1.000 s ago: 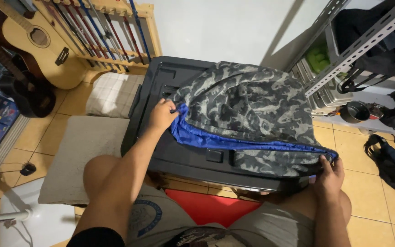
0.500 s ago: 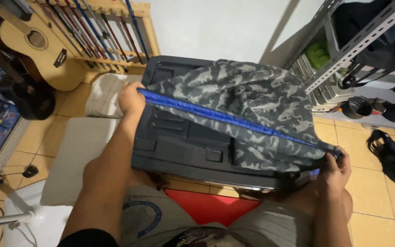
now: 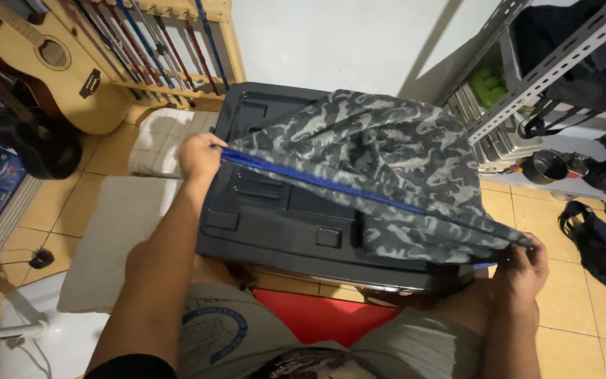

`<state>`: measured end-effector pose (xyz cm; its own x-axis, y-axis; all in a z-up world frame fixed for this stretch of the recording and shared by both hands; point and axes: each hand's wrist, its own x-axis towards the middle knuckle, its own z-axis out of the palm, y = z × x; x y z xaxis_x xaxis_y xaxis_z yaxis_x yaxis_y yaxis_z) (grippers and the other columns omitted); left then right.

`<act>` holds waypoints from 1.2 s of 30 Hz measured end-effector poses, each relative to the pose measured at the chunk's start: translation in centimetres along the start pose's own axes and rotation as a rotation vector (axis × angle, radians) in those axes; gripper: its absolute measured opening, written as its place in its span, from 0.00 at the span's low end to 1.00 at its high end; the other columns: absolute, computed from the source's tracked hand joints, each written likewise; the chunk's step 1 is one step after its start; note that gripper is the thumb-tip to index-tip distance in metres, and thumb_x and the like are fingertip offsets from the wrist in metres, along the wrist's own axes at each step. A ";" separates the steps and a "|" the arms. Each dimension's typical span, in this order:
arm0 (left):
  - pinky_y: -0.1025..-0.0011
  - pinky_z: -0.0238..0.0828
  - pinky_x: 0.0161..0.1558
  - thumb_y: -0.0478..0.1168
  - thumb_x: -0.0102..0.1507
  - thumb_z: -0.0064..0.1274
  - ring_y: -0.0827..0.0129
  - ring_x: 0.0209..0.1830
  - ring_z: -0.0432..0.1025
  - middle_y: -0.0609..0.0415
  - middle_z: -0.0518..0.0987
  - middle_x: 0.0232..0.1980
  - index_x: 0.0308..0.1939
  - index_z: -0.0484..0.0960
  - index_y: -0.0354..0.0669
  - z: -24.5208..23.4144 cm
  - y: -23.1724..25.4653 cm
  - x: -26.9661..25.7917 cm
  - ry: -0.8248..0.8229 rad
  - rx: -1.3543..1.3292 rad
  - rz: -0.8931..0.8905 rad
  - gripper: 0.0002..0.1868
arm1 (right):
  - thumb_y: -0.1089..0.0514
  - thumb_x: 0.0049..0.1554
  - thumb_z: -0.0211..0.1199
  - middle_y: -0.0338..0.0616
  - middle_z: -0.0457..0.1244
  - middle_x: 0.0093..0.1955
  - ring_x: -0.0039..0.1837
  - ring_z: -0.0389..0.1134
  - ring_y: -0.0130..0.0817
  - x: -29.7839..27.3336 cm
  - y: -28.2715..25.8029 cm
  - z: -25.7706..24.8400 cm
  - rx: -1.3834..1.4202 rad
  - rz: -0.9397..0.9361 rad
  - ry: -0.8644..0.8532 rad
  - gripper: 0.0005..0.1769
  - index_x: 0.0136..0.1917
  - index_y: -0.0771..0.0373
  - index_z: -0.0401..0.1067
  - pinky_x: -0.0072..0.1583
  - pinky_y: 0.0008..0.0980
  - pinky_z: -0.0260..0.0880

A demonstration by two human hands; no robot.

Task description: The person folds a gray blanket with a dinosaur pattern and blue lining on top of a black suitcase. They smooth the fabric, fold the edges inward, and fold the blanket in half multiple times to create a compact square.

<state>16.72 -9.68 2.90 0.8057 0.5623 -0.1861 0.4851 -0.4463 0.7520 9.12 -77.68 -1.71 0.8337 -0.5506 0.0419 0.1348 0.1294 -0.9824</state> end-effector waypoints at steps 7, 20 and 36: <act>0.53 0.63 0.16 0.32 0.64 0.54 0.51 0.14 0.63 0.58 0.68 0.47 0.33 0.74 0.63 1.9 -3.6 4.5 0.551 0.468 0.444 0.14 | 0.65 0.61 0.60 0.36 0.65 0.50 0.54 0.66 0.26 -0.2 0.4 0.0 0.090 -0.068 -0.201 0.11 0.57 0.57 0.71 0.59 0.26 0.67; 0.67 0.83 0.60 0.25 0.64 0.49 0.67 0.38 0.80 0.45 0.85 0.42 0.48 0.89 0.45 -0.5 1.4 4.2 0.009 -0.673 -0.237 0.17 | 0.67 0.58 0.60 0.45 0.67 0.58 0.62 0.67 0.39 -1.2 -1.5 -0.7 0.164 0.164 -0.513 0.11 0.56 0.61 0.70 0.64 0.34 0.65; 0.52 0.64 0.64 0.61 0.55 0.62 0.50 0.66 0.70 0.44 0.74 0.65 0.60 0.80 0.51 6.2 -4.0 -5.7 -0.127 0.589 1.261 0.34 | 0.50 0.70 0.68 0.61 0.66 0.48 0.50 0.70 0.50 -1.4 0.0 0.5 -0.495 0.142 -0.201 0.14 0.59 0.62 0.76 0.52 0.52 0.73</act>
<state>12.32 -15.41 -3.02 0.8103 -0.4848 0.3292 -0.5371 -0.8391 0.0863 8.18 -76.52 -1.71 0.9176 -0.3818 -0.1107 -0.2138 -0.2394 -0.9471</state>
